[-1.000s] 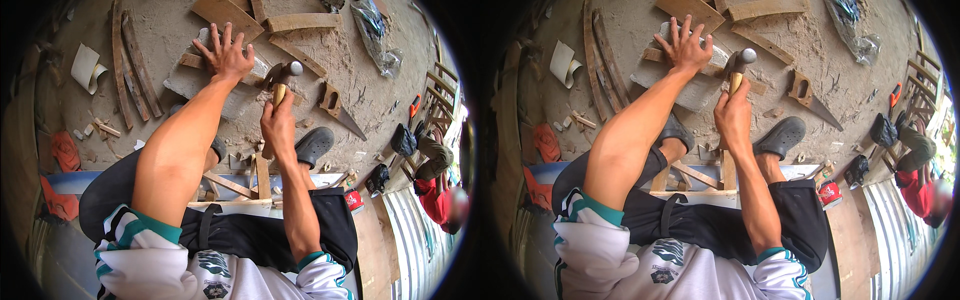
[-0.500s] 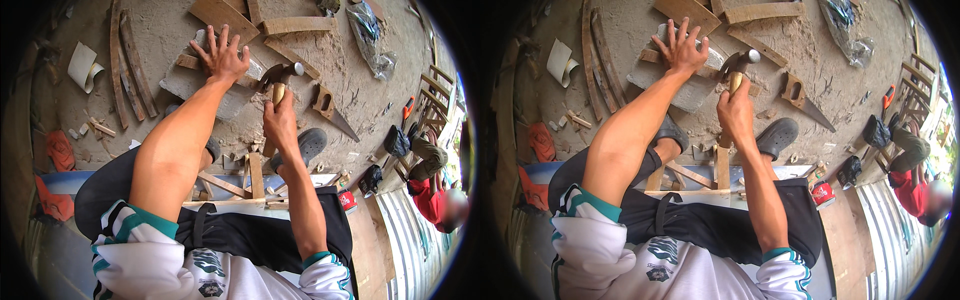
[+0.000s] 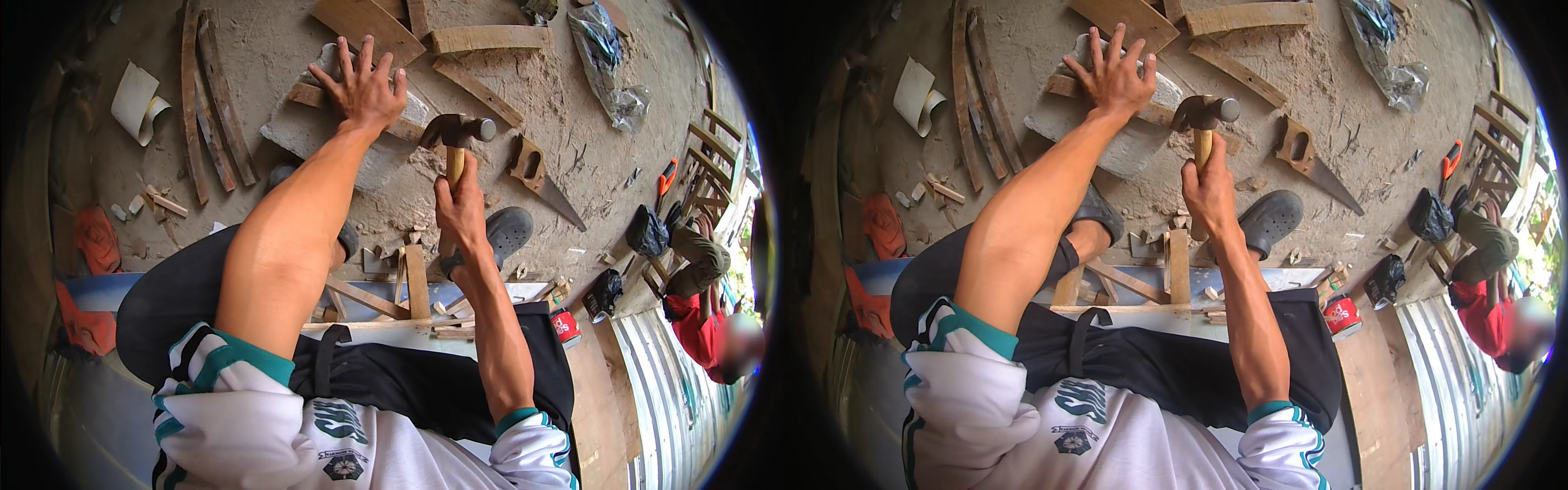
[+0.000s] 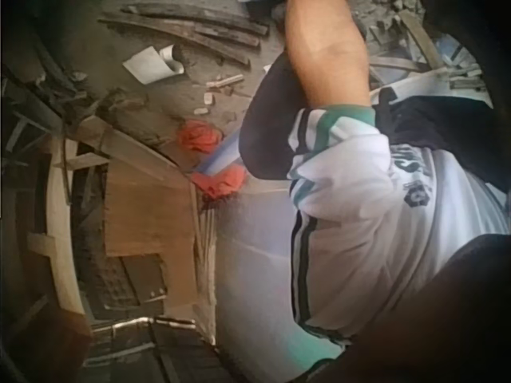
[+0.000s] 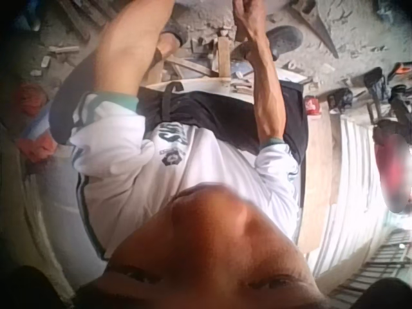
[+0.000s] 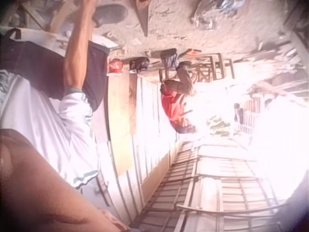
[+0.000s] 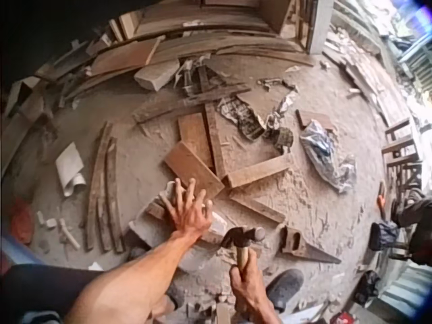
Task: The person sits on the floor and uses a hammer to repeatedly strike a small piece of wood placed on a concrete block. The person adjusts the wood's position between strikes to shape it.
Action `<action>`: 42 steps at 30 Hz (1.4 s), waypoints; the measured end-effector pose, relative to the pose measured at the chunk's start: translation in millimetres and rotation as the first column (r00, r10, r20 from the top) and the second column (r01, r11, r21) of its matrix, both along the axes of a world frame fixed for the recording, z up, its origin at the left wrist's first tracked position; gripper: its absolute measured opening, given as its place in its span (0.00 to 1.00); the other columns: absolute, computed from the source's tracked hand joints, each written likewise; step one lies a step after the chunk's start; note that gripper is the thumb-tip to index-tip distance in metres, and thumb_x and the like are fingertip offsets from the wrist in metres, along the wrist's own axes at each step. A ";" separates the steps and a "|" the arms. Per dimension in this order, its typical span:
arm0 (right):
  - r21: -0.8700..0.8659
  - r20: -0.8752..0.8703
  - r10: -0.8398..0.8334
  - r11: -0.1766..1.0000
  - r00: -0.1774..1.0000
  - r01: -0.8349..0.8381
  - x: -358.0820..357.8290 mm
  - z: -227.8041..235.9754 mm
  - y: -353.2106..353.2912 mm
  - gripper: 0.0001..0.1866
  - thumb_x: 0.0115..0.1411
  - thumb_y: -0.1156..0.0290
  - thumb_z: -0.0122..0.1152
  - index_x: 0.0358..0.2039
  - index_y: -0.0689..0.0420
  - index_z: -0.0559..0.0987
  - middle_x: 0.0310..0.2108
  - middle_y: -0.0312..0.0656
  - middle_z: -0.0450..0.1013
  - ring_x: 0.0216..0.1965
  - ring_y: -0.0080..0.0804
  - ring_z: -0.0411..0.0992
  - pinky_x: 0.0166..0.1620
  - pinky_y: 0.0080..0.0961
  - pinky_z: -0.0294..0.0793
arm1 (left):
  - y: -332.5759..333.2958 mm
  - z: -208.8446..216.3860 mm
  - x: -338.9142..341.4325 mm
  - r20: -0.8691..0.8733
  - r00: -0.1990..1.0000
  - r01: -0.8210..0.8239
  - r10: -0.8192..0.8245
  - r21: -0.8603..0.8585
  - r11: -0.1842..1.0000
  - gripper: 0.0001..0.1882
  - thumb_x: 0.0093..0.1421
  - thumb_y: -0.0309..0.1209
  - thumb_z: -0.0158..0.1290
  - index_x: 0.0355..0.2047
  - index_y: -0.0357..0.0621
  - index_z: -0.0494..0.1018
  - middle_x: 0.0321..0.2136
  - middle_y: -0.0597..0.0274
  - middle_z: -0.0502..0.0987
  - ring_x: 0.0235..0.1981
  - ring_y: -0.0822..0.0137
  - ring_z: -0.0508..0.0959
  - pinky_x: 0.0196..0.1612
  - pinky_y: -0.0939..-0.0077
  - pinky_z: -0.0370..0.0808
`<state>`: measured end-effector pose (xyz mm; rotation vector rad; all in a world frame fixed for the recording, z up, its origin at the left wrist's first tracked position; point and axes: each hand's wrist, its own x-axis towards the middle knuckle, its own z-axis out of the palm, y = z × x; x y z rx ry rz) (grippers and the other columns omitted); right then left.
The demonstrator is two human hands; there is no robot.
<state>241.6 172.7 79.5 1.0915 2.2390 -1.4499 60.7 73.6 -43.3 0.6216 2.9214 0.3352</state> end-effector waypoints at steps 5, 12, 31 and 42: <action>0.003 0.036 -0.024 1.000 0.999 0.024 -5.3 0.0 -5.0 0.29 0.62 0.73 0.52 0.63 0.54 0.58 0.32 0.64 0.76 0.33 0.66 0.77 0.37 0.50 0.75 | -2.1 -5.2 0.1 -0.029 1.000 -0.007 0.007 0.007 1.000 0.24 0.64 0.52 0.46 0.57 0.62 0.76 0.71 0.65 0.57 0.75 0.46 0.40 0.61 0.14 0.21; 0.061 -0.080 -0.042 0.997 0.996 0.047 9.7 -13.7 -18.3 0.30 0.61 0.75 0.52 0.63 0.56 0.57 0.29 0.63 0.75 0.31 0.65 0.77 0.35 0.49 0.75 | 0.6 -0.5 -0.7 -0.008 1.000 -0.005 0.005 -0.017 1.000 0.24 0.65 0.52 0.45 0.57 0.63 0.76 0.71 0.66 0.56 0.75 0.46 0.39 0.61 0.14 0.21; 0.040 0.011 -0.120 0.992 0.993 0.119 -6.2 -1.7 -27.2 0.29 0.59 0.73 0.53 0.61 0.54 0.60 0.29 0.64 0.75 0.33 0.65 0.77 0.36 0.51 0.74 | -1.7 1.0 -3.1 0.016 1.000 -0.014 0.014 -0.015 1.000 0.25 0.65 0.52 0.45 0.58 0.61 0.75 0.72 0.65 0.55 0.75 0.46 0.38 0.61 0.15 0.20; 0.035 -0.090 -0.230 0.972 0.969 0.234 9.7 -11.6 -47.9 0.28 0.60 0.74 0.52 0.61 0.55 0.60 0.27 0.59 0.74 0.28 0.57 0.77 0.33 0.44 0.74 | 1.6 2.7 -1.9 -0.008 0.998 0.062 -0.062 -0.009 0.998 0.23 0.65 0.50 0.46 0.57 0.62 0.75 0.70 0.65 0.59 0.75 0.45 0.40 0.62 0.15 0.22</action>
